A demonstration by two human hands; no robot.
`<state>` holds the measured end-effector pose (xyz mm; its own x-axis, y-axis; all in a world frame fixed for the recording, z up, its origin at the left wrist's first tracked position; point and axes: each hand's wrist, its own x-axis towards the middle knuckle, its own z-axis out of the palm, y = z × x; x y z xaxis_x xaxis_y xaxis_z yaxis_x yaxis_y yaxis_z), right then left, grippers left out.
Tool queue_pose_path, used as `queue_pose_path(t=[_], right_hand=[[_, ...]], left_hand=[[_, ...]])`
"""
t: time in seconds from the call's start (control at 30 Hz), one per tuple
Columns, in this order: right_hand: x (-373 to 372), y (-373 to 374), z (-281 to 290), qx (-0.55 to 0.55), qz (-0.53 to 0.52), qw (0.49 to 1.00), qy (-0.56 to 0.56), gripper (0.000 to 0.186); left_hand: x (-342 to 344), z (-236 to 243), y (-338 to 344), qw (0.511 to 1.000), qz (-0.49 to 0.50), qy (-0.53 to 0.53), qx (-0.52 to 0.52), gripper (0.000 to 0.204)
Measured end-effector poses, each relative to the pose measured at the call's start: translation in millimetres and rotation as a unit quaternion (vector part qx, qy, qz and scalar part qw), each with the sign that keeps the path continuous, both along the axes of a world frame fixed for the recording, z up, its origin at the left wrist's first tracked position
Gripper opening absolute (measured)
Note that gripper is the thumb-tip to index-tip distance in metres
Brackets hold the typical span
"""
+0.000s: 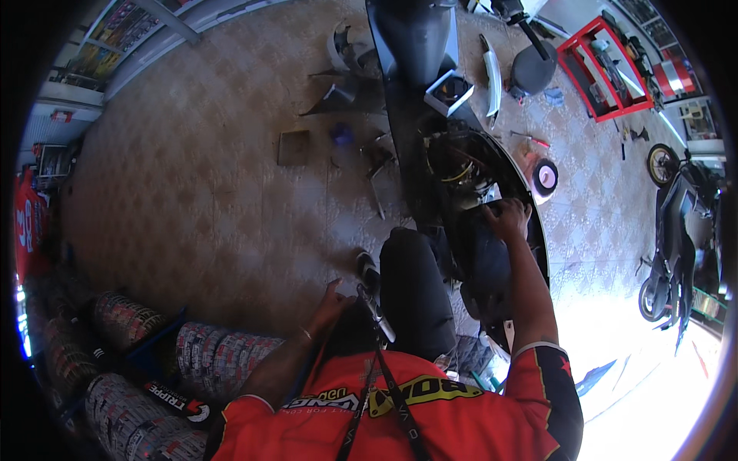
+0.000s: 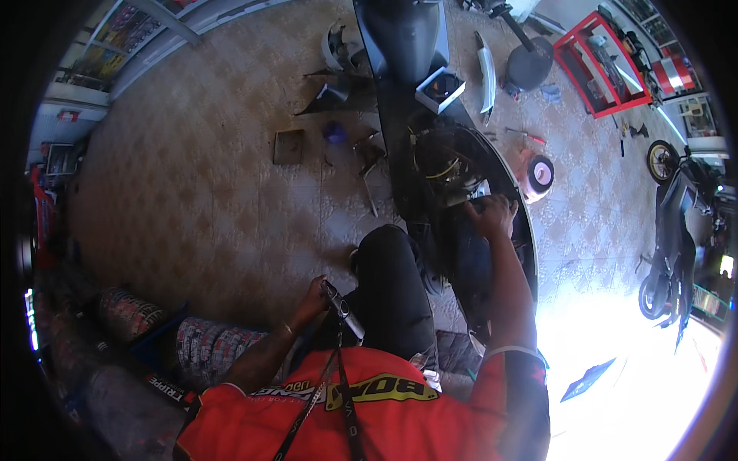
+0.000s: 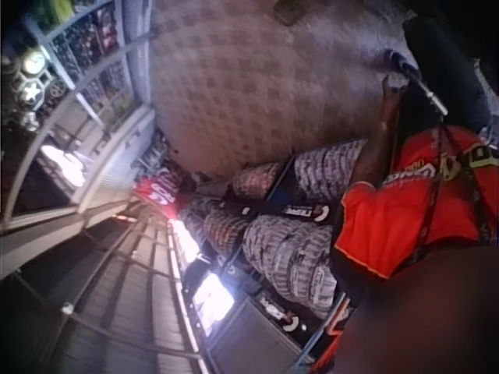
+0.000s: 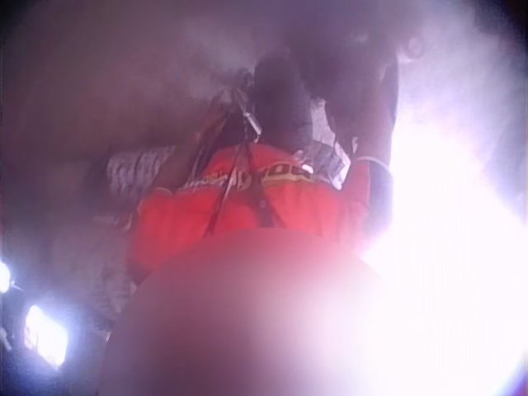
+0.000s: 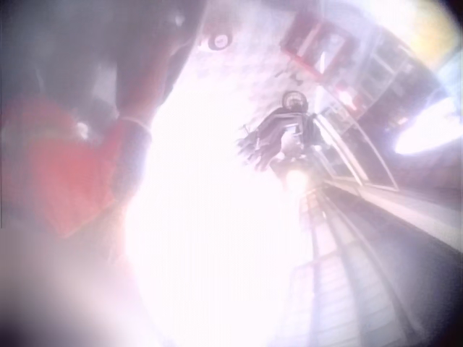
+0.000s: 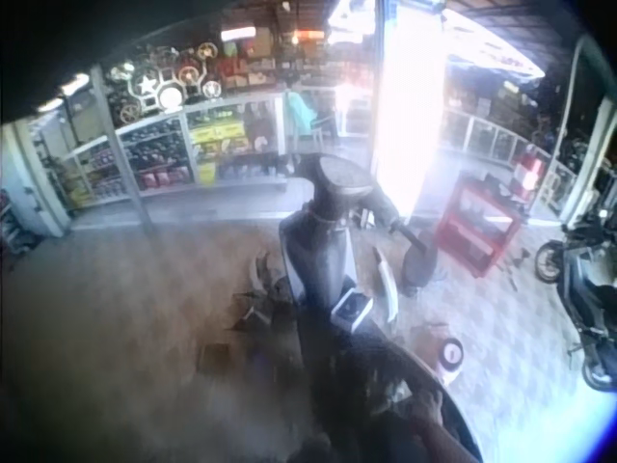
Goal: The person works on a scooter with its front fairing removed, using a screwdriver to adjust components near the handlebars and engine area. The person also picks up a tire from the floor and places it on a tire rack before returning to the scooter.
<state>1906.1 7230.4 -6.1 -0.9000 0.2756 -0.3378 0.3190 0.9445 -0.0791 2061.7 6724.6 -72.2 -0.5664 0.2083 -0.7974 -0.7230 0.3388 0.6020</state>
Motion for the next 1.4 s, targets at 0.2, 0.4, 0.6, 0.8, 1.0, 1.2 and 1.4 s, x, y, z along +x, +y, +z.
queue_pose_path(t=[0.2,0.4,0.6,0.8,1.0,1.2,1.4], right_hand=[[-3,-2,-2,-0.006,0.018,1.000,0.005,0.055],[-8,-12,-4,0.064,0.041,0.992,0.101,0.051],[-21,8,2,0.021,0.000,0.997,0.074,0.046],[-19,19,-12,0.008,-0.007,0.996,0.093,0.042],[-14,14,-11,0.000,-0.006,0.993,0.119,0.047],[-18,13,-7,-0.022,-0.002,0.994,0.110,0.050],[-22,17,-9,-0.025,-0.016,0.996,0.088,0.050]], left_hand=[[-20,8,8,0.998,-0.039,-0.028,-0.042,0.088],[-41,-2,14,0.994,0.074,0.033,0.070,0.091],[-8,-12,-6,0.999,-0.027,0.016,0.001,0.086],[9,-11,-21,0.999,0.034,0.007,0.011,0.084],[-1,4,-21,0.999,-0.019,-0.003,-0.036,0.084],[-1,-12,-14,0.998,-0.040,-0.004,-0.042,0.082],[-4,-37,-2,0.999,0.019,-0.044,-0.002,0.083]])
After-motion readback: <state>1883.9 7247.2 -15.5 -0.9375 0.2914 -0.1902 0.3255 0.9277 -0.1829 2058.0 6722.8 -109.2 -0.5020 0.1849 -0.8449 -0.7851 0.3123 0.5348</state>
